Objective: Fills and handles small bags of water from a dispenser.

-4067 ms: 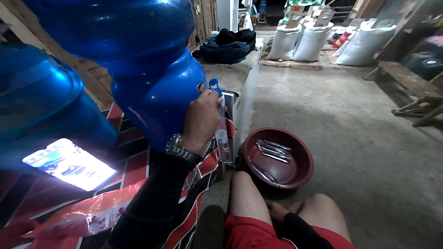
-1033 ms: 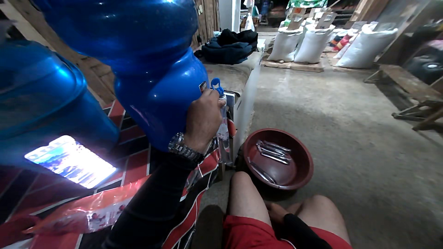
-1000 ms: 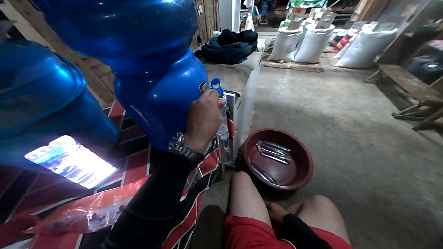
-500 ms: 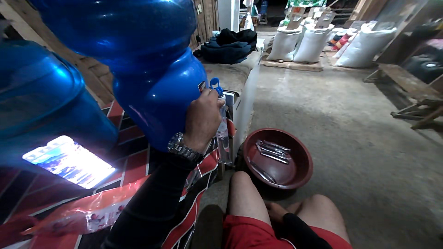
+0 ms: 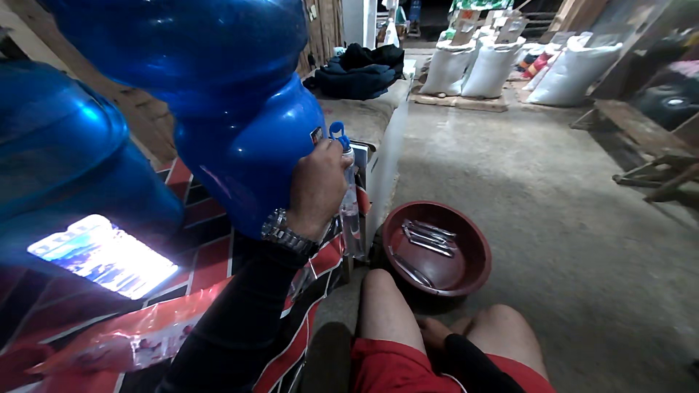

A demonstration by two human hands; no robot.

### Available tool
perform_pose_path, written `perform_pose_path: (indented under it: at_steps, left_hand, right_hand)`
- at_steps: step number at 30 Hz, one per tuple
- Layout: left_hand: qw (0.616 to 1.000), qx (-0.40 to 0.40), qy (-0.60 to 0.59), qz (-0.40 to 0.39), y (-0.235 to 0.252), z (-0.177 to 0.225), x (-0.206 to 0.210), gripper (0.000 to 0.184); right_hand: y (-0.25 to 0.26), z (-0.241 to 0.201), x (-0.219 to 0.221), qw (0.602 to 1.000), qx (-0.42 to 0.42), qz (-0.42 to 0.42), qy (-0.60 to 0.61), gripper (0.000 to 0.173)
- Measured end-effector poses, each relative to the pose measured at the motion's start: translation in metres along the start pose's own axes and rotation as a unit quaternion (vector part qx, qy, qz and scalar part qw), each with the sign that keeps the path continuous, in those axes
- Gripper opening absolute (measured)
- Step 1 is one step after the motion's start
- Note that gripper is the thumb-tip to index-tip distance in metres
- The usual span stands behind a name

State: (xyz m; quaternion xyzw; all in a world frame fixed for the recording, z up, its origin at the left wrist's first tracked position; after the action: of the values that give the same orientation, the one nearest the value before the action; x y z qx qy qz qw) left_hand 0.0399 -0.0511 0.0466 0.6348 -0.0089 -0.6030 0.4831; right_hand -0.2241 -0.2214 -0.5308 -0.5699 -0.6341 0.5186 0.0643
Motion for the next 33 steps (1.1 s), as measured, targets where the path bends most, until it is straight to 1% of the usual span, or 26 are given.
perform_pose_path:
  at_steps: [2,6,12,18,23,33]
  left_hand:
    - [1.000,-0.002,-0.004,-0.007,0.000,0.000,0.000,0.023]
    - [1.000,0.007,-0.002,-0.014,-0.009,0.003,-0.003,0.025]
    - [1.000,0.007,-0.005,-0.007,-0.013,0.004,-0.005,0.023]
    - [1.000,0.009,-0.001,-0.006,0.000,0.000,-0.002,0.023]
    - [1.000,0.015,0.000,0.003,0.001,0.002,-0.003,0.023]
    - [1.000,0.002,0.012,-0.006,0.001,0.001,0.000,0.023]
  right_hand:
    - [-0.003,-0.004,-0.002,1.000,-0.008,0.001,-0.001,0.047]
    - [0.008,0.007,0.001,1.000,-0.006,0.005,-0.007,0.047]
    - [0.005,0.003,0.001,1.000,-0.006,-0.002,-0.005,0.047]
    - [-0.001,-0.001,0.000,1.000,0.000,0.004,-0.006,0.046]
    - [-0.003,-0.005,-0.002,1.000,-0.004,-0.004,-0.004,0.046]
    - [-0.003,-0.005,-0.003,1.000,0.003,-0.005,-0.009,0.046]
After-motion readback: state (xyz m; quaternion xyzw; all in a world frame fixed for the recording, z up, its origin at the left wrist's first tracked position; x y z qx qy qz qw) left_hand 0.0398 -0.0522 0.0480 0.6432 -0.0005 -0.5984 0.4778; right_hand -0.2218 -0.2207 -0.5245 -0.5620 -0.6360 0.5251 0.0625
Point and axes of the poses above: each hand's wrist, its own y-axis towards the middle knuckle, its own x-axis out of the palm, z = x × y, the point moved 9 cm from there along y, towards the middle knuckle, and after that the axes turned 4 degrees about -x, right-handed, at the moved point
